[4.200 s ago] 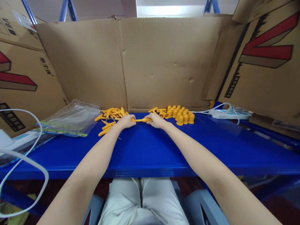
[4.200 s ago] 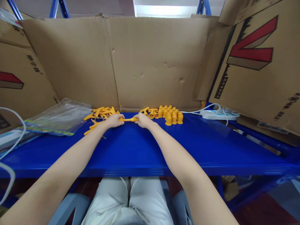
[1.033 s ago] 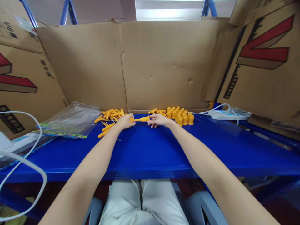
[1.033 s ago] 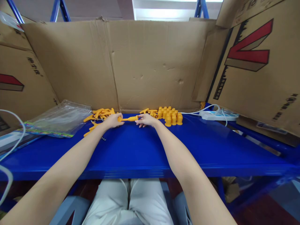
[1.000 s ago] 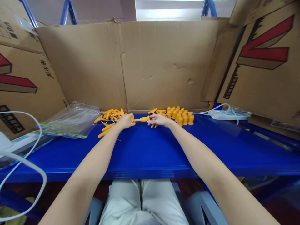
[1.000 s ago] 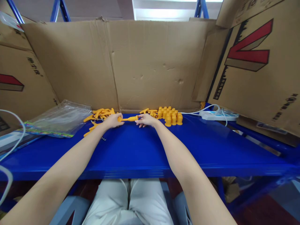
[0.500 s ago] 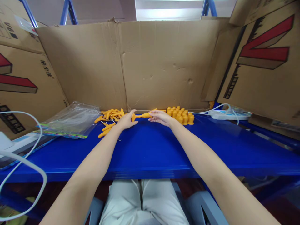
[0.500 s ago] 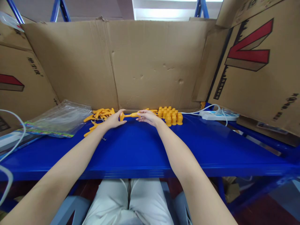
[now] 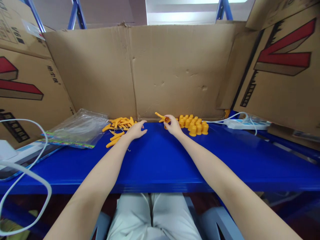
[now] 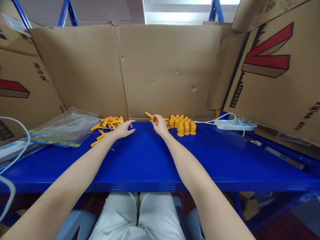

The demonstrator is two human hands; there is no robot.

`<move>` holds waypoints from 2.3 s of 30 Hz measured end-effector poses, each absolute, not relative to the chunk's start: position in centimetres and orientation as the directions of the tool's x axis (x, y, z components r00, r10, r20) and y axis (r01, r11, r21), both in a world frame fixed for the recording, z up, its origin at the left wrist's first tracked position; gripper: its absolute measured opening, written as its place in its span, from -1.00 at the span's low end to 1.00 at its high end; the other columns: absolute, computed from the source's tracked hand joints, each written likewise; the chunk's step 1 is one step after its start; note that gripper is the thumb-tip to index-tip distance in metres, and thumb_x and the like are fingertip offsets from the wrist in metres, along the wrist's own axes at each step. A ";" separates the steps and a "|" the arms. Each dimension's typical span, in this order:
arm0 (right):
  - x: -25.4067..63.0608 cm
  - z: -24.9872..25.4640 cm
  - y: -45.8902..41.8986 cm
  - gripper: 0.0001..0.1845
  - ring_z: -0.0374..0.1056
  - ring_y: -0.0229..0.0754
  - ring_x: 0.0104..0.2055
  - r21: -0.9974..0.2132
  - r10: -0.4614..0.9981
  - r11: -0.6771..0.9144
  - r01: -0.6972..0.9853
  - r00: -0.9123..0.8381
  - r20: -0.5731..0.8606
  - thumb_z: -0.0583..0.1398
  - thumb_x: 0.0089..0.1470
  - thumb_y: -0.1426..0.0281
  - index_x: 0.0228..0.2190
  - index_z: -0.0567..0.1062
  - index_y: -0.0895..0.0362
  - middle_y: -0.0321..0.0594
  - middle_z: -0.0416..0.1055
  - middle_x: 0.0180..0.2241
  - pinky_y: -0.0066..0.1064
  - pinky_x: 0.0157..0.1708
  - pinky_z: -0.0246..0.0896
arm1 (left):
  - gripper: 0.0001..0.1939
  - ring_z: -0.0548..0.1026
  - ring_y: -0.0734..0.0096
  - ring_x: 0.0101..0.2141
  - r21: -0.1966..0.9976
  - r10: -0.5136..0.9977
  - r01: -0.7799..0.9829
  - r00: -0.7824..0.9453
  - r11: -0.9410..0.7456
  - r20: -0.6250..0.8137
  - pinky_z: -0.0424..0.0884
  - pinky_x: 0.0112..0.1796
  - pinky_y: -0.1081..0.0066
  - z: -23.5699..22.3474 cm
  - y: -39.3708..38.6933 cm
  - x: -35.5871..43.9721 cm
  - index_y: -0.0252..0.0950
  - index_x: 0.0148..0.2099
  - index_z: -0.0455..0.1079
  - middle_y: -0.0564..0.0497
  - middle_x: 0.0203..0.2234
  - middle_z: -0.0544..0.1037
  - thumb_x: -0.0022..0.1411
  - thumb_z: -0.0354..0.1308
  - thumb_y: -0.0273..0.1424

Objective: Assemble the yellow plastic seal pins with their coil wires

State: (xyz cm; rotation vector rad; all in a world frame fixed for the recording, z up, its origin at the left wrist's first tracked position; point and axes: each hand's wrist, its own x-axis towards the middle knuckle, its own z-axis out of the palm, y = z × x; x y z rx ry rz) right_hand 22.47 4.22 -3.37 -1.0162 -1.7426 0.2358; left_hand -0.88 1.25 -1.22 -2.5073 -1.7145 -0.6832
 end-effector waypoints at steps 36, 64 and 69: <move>18.9 -2.3 2.4 -0.50 0.27 0.03 0.15 0.279 0.813 0.374 0.884 -0.458 0.361 -0.16 0.20 0.63 0.03 0.40 0.25 0.10 0.20 0.21 -0.04 0.21 -0.07 | -0.51 0.51 0.27 -0.16 0.181 0.874 0.893 0.331 -0.411 0.355 0.38 -0.16 0.37 -1.1 1.3 -0.7 -0.32 0.15 0.30 -0.08 -0.16 0.55 0.18 0.09 -0.31; 27.6 -0.9 3.0 -0.64 0.27 0.02 0.07 -0.134 0.896 -0.140 0.981 0.183 0.406 0.06 0.09 0.58 -0.08 0.44 0.20 0.00 0.43 -0.01 -0.07 0.05 -0.11 | -0.54 0.52 0.29 -0.19 0.184 0.887 0.898 0.328 -0.400 0.326 0.39 -0.17 0.37 -1.0 1.3 -0.7 -0.31 0.12 0.34 -0.06 -0.20 0.57 0.18 0.08 -0.31; 27.5 -0.6 2.8 -0.67 0.32 0.05 0.03 -0.135 0.904 -0.160 0.978 0.200 0.379 0.06 0.12 0.53 -0.07 0.43 0.21 0.06 0.47 -0.08 -0.08 0.02 -0.10 | -0.54 0.52 0.31 -0.22 0.182 0.883 0.896 0.331 -0.404 0.332 0.39 -0.17 0.38 -1.1 1.5 -0.8 -0.31 0.11 0.36 -0.06 -0.22 0.58 0.17 0.09 -0.30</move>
